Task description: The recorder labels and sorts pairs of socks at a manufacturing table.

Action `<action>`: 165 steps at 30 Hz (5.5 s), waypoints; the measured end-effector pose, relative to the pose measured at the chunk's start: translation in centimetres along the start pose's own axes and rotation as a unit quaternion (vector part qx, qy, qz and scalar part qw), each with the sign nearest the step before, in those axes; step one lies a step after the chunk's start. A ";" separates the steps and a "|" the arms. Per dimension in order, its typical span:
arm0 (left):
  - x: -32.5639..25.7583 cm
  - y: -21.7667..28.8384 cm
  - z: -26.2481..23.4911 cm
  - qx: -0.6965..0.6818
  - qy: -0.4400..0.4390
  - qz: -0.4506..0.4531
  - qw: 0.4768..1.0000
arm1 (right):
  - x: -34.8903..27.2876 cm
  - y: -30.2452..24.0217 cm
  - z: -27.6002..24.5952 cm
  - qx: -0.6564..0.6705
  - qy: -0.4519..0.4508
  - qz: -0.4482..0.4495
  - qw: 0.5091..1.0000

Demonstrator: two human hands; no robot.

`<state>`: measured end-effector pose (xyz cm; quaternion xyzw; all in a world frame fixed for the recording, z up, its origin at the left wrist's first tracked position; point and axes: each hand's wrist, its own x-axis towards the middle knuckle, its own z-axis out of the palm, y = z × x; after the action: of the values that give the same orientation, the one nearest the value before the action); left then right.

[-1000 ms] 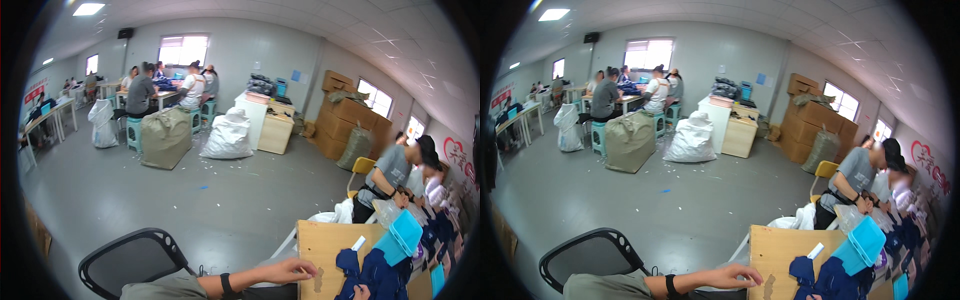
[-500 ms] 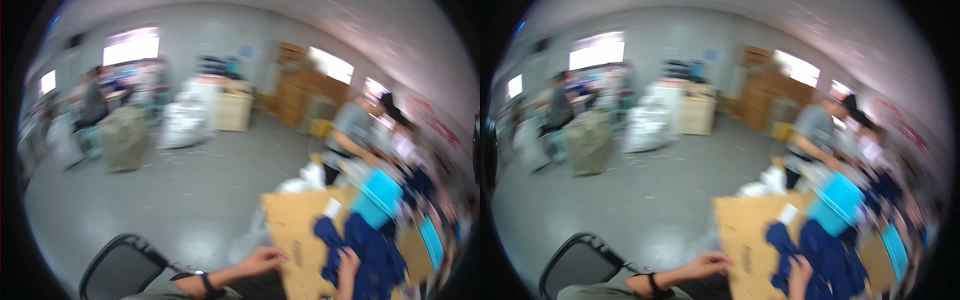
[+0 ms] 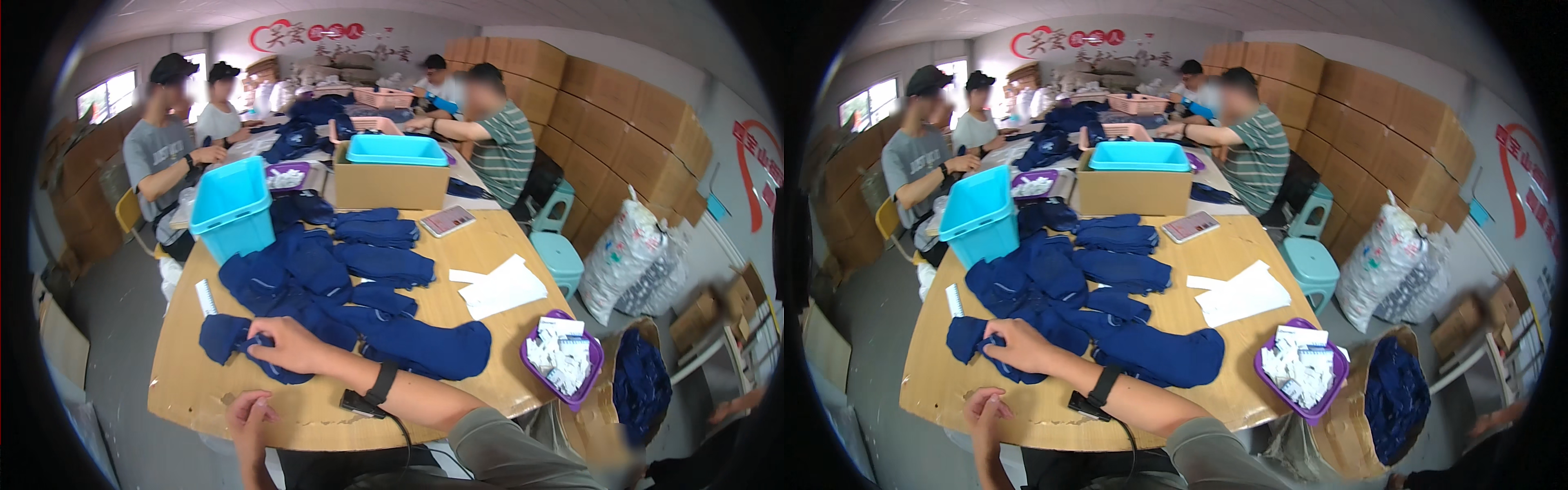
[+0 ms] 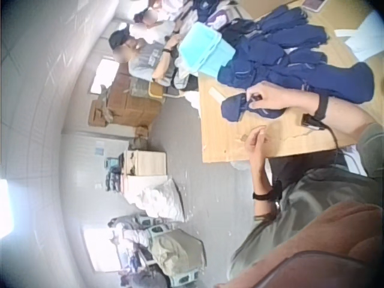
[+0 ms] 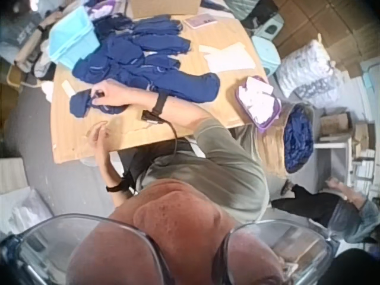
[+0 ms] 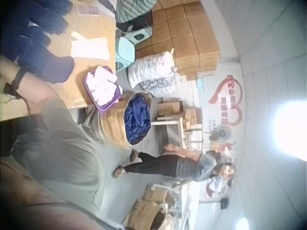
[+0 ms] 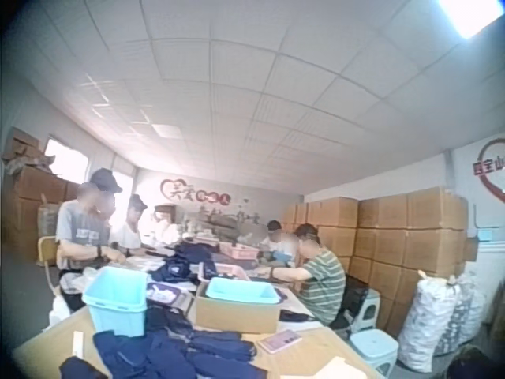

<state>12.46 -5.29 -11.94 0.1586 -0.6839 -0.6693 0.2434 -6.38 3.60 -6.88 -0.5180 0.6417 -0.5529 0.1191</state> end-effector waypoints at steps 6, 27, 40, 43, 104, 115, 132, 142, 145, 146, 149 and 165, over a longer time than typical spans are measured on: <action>0.4 -2.0 -1.3 -0.014 0.003 -0.005 1.000 | -0.3 0.2 1.4 0.030 -0.016 0.003 0.999; -0.9 -2.1 -4.3 -0.216 -0.060 -0.027 0.974 | -2.5 -6.1 5.0 -0.106 -0.282 -0.008 0.954; 0.3 0.8 -3.8 -0.153 -0.092 -0.112 0.977 | -3.6 -5.1 6.4 -0.139 -0.393 -0.066 0.907; 0.1 0.0 -3.9 -0.129 -0.079 -0.096 0.984 | -3.4 -5.0 6.4 -0.155 -0.408 -0.045 0.898; -2.1 -0.8 -3.9 -0.129 -0.098 0.001 0.987 | 0.2 -6.0 1.7 -0.009 -0.243 -0.019 0.970; -0.7 -4.4 -4.6 -0.233 -0.096 0.003 0.968 | 0.1 -6.2 2.2 -0.027 -0.204 0.015 0.979; -1.2 -3.9 -3.8 -0.199 -0.025 -0.007 0.980 | 0.0 -5.4 1.7 -0.061 -0.209 0.041 0.975; -1.3 -1.6 -2.5 -0.200 0.101 -0.008 0.975 | -0.4 -4.9 2.9 -0.105 -0.129 -0.144 0.975; -1.0 -1.9 -2.4 -0.175 0.154 0.017 0.972 | 0.0 -5.0 2.8 -0.095 -0.072 -0.202 0.972; -0.9 -2.7 -2.4 -0.206 0.170 0.017 0.963 | -0.1 -5.2 2.8 -0.095 -0.074 -0.203 0.972; -1.5 -3.3 -2.7 -0.224 0.172 0.008 0.959 | -0.8 -6.8 3.0 -0.045 -0.142 -0.083 0.985; -1.7 -2.6 -3.1 -0.198 0.064 0.000 0.978 | -1.4 -5.9 4.6 -0.061 -0.128 0.118 0.983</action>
<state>15.29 -7.10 -14.79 0.1504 -0.5208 -0.7798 0.3131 0.76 2.92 -4.22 -0.5116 0.7104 -0.4238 0.2324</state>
